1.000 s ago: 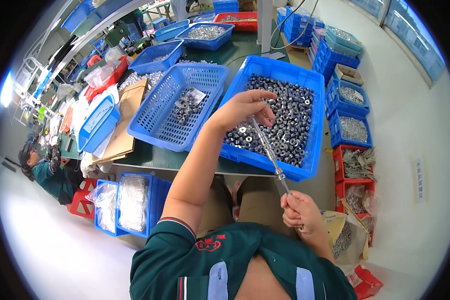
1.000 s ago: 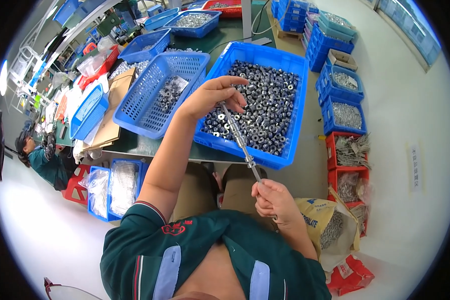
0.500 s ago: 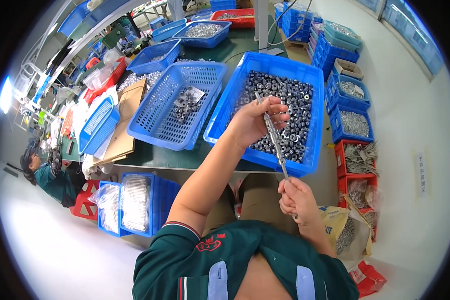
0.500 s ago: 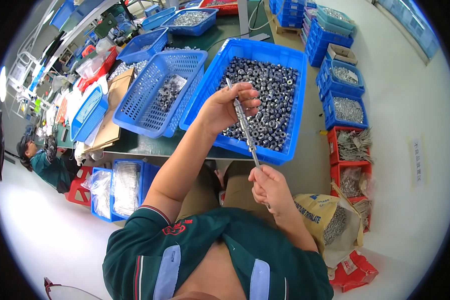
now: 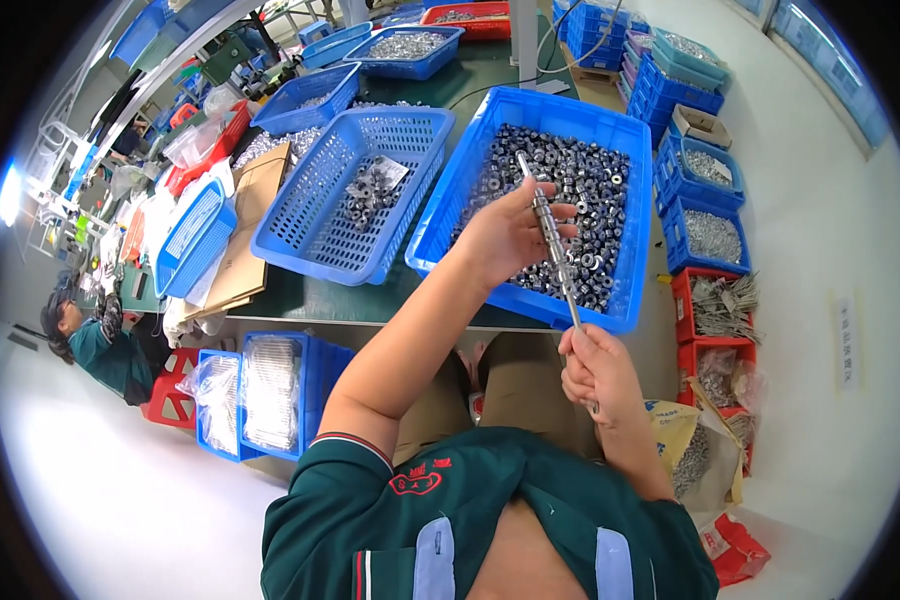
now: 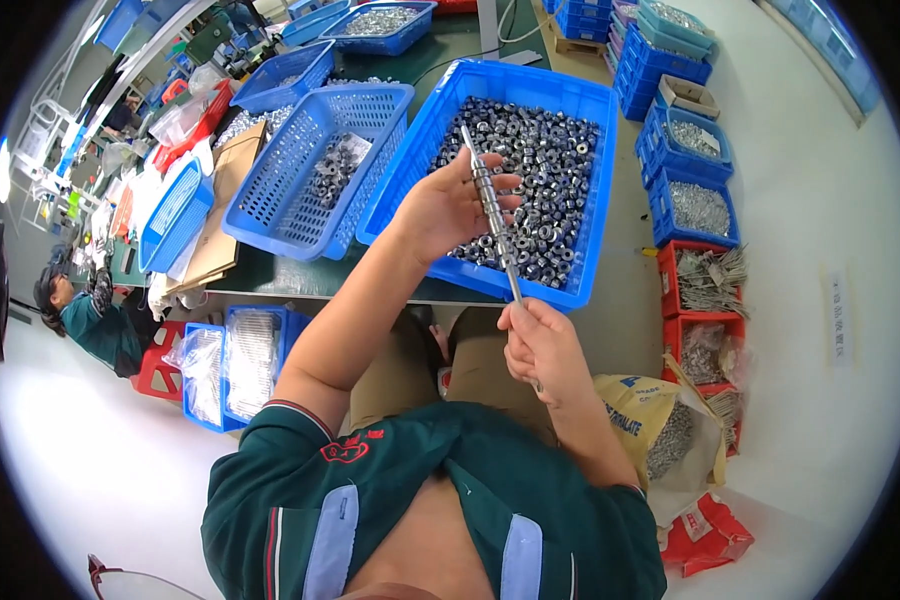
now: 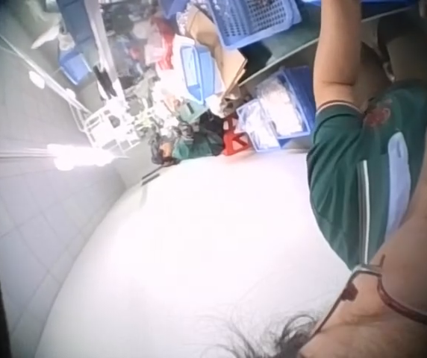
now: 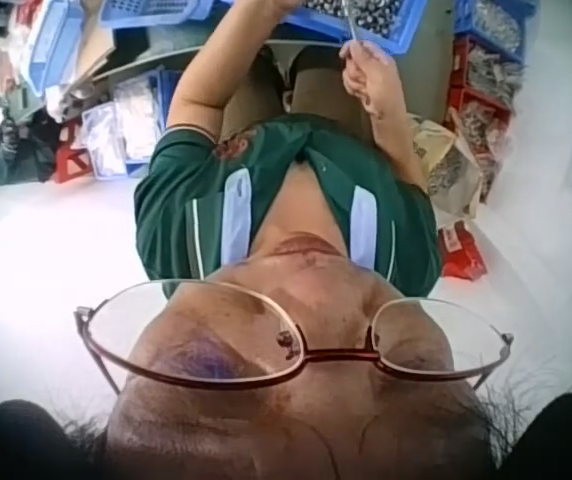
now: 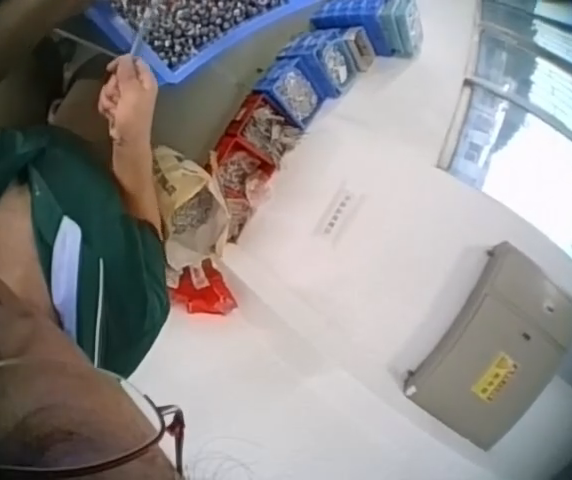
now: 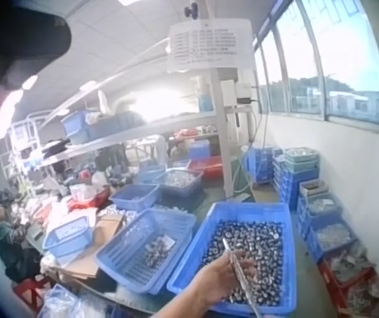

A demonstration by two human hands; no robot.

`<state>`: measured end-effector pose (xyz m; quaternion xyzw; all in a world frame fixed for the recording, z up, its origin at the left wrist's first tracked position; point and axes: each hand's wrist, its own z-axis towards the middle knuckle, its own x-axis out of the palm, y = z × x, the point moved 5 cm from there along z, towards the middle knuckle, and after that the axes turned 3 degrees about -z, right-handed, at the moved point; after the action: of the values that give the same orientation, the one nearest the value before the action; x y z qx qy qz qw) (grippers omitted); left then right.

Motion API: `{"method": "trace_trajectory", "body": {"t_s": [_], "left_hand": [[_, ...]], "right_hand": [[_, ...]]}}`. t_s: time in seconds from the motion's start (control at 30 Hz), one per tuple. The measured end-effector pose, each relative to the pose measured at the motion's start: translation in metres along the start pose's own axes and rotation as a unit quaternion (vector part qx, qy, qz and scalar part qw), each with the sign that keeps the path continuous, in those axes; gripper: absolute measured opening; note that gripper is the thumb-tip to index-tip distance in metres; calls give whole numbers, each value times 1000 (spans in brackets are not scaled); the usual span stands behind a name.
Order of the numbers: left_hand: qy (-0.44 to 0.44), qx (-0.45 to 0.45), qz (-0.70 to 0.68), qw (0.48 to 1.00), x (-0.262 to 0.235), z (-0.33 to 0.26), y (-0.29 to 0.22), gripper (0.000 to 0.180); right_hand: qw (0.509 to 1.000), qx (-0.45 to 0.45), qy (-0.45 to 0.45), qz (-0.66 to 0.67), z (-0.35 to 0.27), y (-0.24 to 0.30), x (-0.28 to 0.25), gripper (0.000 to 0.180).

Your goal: Threading small metal washers onto a metal rod at a factory workstation.

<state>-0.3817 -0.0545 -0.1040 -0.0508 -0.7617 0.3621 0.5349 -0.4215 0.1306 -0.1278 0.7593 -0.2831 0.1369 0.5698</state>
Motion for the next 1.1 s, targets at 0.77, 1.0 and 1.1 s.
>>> {"method": "trace_trajectory", "body": {"t_s": [0.77,1.0,1.1], "left_hand": [[-312,37,121,942,-114,-63,-128,17],[-380,27,139,914,-173,-38,-144,16],[-418,16,213,883,-190,-34,-150,22]], "right_hand": [[978,162,130,-30,192,0,169,16],[970,228,68,-50,221,-16,183,9],[962,253,84,-53,200,-17,175,4]]}}
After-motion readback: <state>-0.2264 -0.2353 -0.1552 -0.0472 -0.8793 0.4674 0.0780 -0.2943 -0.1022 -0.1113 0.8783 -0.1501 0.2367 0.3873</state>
